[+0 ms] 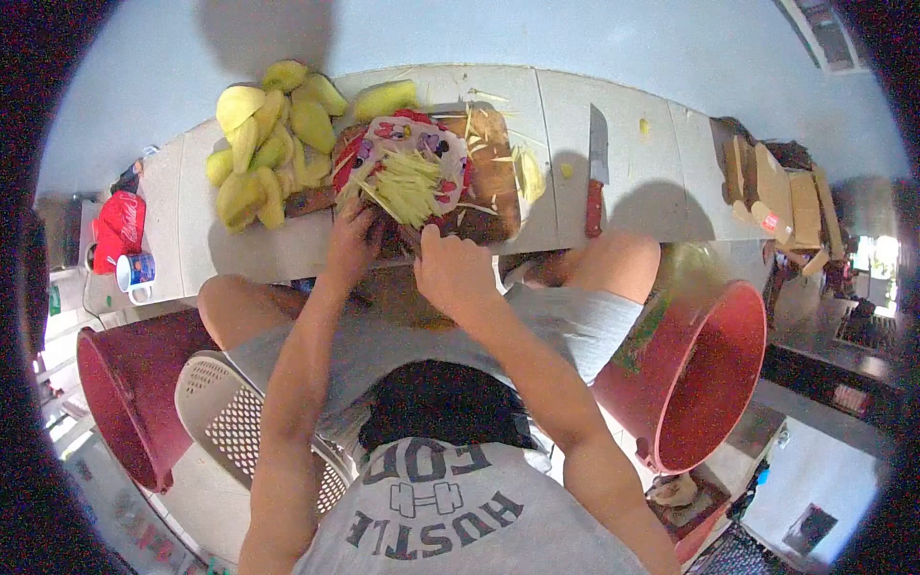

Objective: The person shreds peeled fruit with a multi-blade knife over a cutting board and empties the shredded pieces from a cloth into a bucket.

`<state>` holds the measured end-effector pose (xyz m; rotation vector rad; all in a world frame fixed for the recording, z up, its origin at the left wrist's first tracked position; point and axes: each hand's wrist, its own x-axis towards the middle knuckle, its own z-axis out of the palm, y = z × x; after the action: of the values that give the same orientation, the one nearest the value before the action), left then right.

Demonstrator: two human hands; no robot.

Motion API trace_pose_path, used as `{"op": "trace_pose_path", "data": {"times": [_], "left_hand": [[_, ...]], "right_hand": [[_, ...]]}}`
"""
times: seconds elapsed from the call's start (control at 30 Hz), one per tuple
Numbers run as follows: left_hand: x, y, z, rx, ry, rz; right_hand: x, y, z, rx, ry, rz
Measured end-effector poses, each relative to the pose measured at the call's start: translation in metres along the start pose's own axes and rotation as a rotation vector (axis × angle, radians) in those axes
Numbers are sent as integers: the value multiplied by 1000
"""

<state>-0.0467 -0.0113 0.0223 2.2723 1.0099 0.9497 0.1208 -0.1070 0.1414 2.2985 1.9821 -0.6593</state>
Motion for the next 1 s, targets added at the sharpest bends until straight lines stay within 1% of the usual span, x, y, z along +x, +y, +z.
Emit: {"op": "trace_pose_path", "data": {"times": [0.07,0.17,0.2,0.27,0.3,0.37,0.4,0.47,0.5,0.57,0.6,0.67,0.7,0.77,0.8,0.87,0.9,0.97,1.0], "left_hand": [[5,-3,2,-44,37,6],[9,-1,4,-69,78,25],[16,-3,3,-65,92,35],[9,1,-2,23,15,-9],[12,4,-4,28,18,-1],[15,12,-4,-48,48,-110],[19,16,-4,-44,50,-108],[34,24,-4,-28,107,-87],[41,27,-4,-26,106,-77],[56,33,-4,-102,164,-111],[59,36,-5,-96,164,-105],[64,41,-11,-127,253,-124],[63,44,-13,-116,251,-115],[56,53,-17,-229,256,-350],[54,58,-19,-217,251,-343],[49,69,-20,152,269,33],[47,73,-19,165,259,35],[45,82,-16,174,153,170],[47,83,-15,201,133,210]], "right_hand": [[0,-4,-17,19,-39,9],[10,8,18,61,-18,35],[17,9,9,54,-4,27],[9,7,-3,70,-43,9],[8,8,-10,73,-33,7],[1,11,-21,180,111,28],[0,17,-23,182,114,24],[2,30,-28,270,259,-35],[1,34,-34,274,269,-33],[0,42,-49,158,121,33],[1,49,-49,162,128,31],[5,66,-40,100,280,-75],[9,73,-36,111,289,-79],[19,85,-28,-69,345,-140],[22,86,-28,-56,352,-141],[25,88,-25,-22,362,-203],[27,89,-22,-5,362,-204],[29,89,-18,-17,559,-369],[29,89,-17,-3,563,-367]]}}
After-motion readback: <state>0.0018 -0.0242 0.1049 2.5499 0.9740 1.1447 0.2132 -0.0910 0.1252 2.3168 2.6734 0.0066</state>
